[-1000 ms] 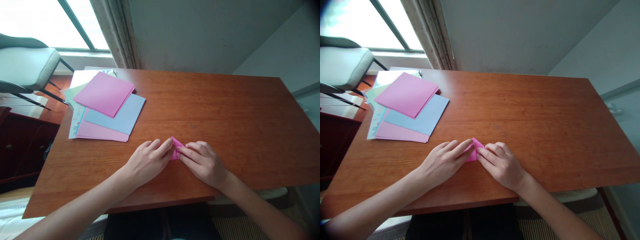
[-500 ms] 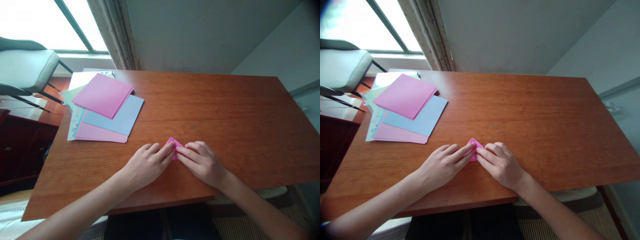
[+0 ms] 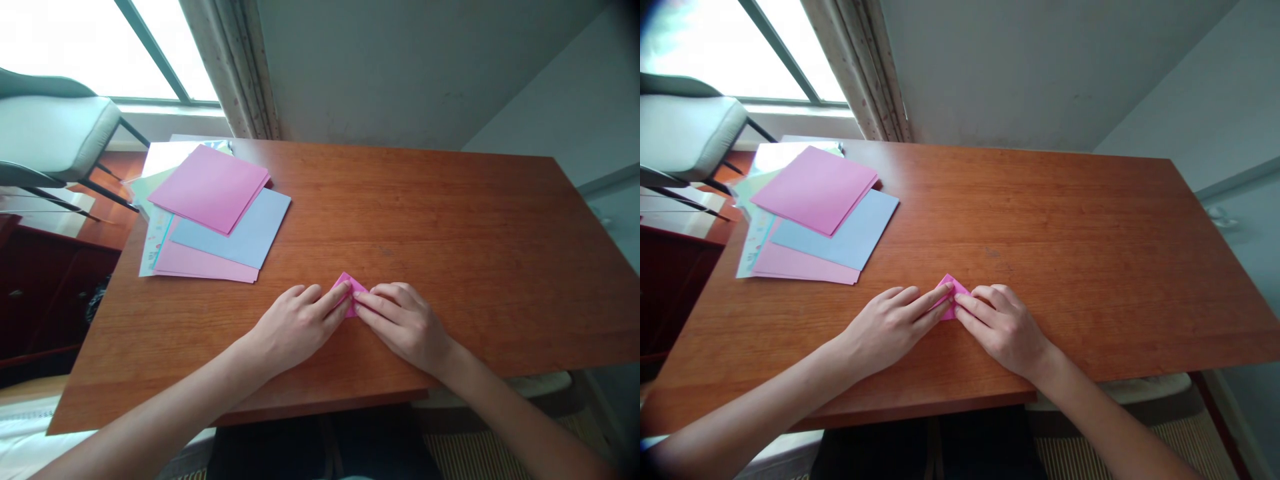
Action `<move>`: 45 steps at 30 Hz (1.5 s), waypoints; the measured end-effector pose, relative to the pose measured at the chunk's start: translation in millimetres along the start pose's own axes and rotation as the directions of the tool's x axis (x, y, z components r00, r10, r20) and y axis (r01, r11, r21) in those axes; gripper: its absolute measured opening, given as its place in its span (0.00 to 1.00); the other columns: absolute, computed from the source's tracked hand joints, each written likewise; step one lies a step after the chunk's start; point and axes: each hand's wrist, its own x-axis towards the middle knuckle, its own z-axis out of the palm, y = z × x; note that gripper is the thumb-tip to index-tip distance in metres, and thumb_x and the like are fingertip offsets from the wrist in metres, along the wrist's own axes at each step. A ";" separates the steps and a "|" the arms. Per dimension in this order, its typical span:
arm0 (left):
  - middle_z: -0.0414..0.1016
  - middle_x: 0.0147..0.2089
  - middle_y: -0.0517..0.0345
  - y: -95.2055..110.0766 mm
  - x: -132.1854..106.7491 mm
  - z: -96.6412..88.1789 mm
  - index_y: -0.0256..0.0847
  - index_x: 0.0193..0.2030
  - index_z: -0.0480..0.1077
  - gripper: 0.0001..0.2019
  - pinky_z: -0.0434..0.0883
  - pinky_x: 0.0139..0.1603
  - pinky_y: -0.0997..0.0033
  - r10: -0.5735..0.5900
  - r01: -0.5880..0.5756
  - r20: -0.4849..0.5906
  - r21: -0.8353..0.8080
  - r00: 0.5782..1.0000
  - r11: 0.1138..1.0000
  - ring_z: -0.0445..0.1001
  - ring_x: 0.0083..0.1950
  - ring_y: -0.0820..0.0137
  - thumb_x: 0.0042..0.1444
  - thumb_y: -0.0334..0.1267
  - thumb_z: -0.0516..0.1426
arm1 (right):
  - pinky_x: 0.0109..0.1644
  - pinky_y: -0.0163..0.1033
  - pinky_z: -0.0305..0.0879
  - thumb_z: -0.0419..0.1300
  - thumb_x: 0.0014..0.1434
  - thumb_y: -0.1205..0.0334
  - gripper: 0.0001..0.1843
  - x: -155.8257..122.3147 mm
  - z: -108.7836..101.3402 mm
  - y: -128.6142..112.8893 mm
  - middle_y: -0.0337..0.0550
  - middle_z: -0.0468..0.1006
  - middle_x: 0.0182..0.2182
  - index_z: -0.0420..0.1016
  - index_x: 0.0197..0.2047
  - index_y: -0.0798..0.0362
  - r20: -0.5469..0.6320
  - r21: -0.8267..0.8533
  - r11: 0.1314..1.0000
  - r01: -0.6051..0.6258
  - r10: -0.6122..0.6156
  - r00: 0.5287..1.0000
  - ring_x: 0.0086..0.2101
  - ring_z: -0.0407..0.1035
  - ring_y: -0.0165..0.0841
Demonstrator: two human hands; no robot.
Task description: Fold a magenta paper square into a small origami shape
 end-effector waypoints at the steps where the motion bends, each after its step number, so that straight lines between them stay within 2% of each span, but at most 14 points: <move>1: 0.63 0.70 0.54 -0.2 0.2 0.0 0.42 0.63 0.68 0.18 0.70 0.40 0.65 0.001 -0.001 0.000 -0.001 1.000 1.000 0.70 0.43 0.68 0.68 0.32 0.50 | 0.51 0.50 0.71 0.61 0.63 0.72 0.16 0.0 -0.1 0.1 0.45 0.79 0.54 0.78 0.53 0.52 0.000 -0.002 1.000 0.002 -0.002 1.000 0.49 0.70 0.40; 4: 0.64 0.69 0.52 -0.5 0.6 0.3 0.42 0.62 0.68 0.18 0.70 0.40 0.65 0.007 -0.007 -0.002 -0.003 1.000 1.000 0.70 0.42 0.68 0.68 0.32 0.50 | 0.51 0.50 0.71 0.61 0.63 0.71 0.16 0.3 -0.2 0.4 0.45 0.79 0.54 0.78 0.53 0.51 0.002 0.000 1.000 -0.005 0.005 1.000 0.49 0.71 0.40; 8: 0.66 0.67 0.52 0.0 -1.1 1.6 0.44 0.61 0.68 0.17 0.68 0.36 0.65 0.029 -0.029 -0.018 -0.005 0.999 1.000 0.70 0.40 0.69 0.68 0.32 0.51 | 0.50 0.49 0.71 0.61 0.63 0.71 0.16 0.2 -0.3 -0.7 0.45 0.80 0.53 0.79 0.53 0.50 0.005 0.005 1.000 -0.015 0.015 1.000 0.49 0.71 0.39; 13: 0.68 0.66 0.55 0.7 -3.0 2.7 0.44 0.59 0.70 0.16 0.68 0.35 0.64 0.033 -0.034 -0.039 -0.011 0.999 0.999 0.70 0.41 0.69 0.69 0.32 0.50 | 0.50 0.49 0.70 0.61 0.63 0.69 0.13 5.4 -5.2 -3.3 0.44 0.82 0.50 0.79 0.50 0.49 0.003 0.053 0.997 -0.058 0.058 0.998 0.47 0.71 0.40; 16: 0.68 0.66 0.58 0.6 -2.5 2.7 0.44 0.57 0.71 0.15 0.68 0.35 0.64 0.033 -0.034 -0.041 -0.013 0.999 0.999 0.70 0.41 0.69 0.70 0.33 0.49 | 0.49 0.47 0.69 0.61 0.63 0.66 0.09 19.9 -8.6 1.3 0.44 0.83 0.44 0.79 0.47 0.50 -0.033 0.164 0.973 -0.159 0.167 0.985 0.44 0.72 0.38; 19: 0.68 0.66 0.57 0.3 -2.3 2.8 0.43 0.58 0.71 0.16 0.68 0.37 0.64 0.032 -0.032 -0.048 -0.008 0.998 0.999 0.70 0.41 0.69 0.70 0.32 0.48 | 0.47 0.43 0.70 0.60 0.64 0.67 0.05 41.7 -6.3 10.5 0.44 0.81 0.38 0.77 0.41 0.52 -0.070 0.231 0.898 -0.374 0.398 0.915 0.39 0.73 0.35; 21: 0.68 0.66 0.57 0.2 -2.5 3.0 0.42 0.59 0.70 0.16 0.68 0.37 0.63 0.030 -0.031 -0.048 -0.008 0.998 0.999 0.70 0.41 0.69 0.69 0.31 0.48 | 0.43 0.41 0.69 0.62 0.62 0.65 0.01 54.7 -1.0 15.9 0.42 0.79 0.35 0.76 0.37 0.51 -0.008 0.233 0.870 -0.434 0.448 0.894 0.37 0.72 0.35; 24: 0.68 0.66 0.57 0.6 -2.7 2.8 0.42 0.59 0.70 0.17 0.68 0.36 0.64 0.029 -0.029 -0.049 -0.018 0.998 0.999 0.69 0.40 0.69 0.69 0.31 0.48 | 0.42 0.41 0.67 0.63 0.60 0.65 0.04 65.0 8.3 19.4 0.40 0.77 0.32 0.74 0.32 0.50 0.085 0.193 0.866 -0.462 0.454 0.887 0.35 0.71 0.35; 30: 0.68 0.66 0.55 2.8 -0.8 1.6 0.40 0.60 0.70 0.17 0.68 0.34 0.63 0.027 -0.029 -0.038 -0.036 0.999 0.999 0.69 0.40 0.69 0.69 0.31 0.47 | 0.42 0.41 0.65 0.62 0.61 0.66 0.07 66.9 14.7 17.5 0.40 0.77 0.31 0.72 0.30 0.50 0.090 0.180 0.835 -0.520 0.513 0.854 0.36 0.70 0.35; 35: 0.69 0.64 0.55 3.4 -0.1 3.2 0.38 0.60 0.70 0.17 0.68 0.34 0.63 0.029 -0.031 -0.041 -0.057 0.999 0.998 0.69 0.39 0.68 0.69 0.31 0.47 | 0.41 0.40 0.63 0.63 0.61 0.64 0.07 71.5 14.4 20.1 0.39 0.77 0.31 0.72 0.31 0.50 0.131 0.188 0.805 -0.563 0.548 0.826 0.36 0.69 0.35; 45: 0.69 0.66 0.54 4.0 -1.4 3.6 0.39 0.60 0.70 0.18 0.68 0.35 0.63 0.012 -0.015 -0.058 -0.063 0.998 0.998 0.70 0.40 0.68 0.68 0.30 0.48 | 0.33 0.36 0.59 0.66 0.59 0.58 0.09 77.1 -2.8 38.5 0.36 0.75 0.28 0.74 0.30 0.51 0.289 0.292 0.779 -0.555 0.481 0.828 0.28 0.66 0.29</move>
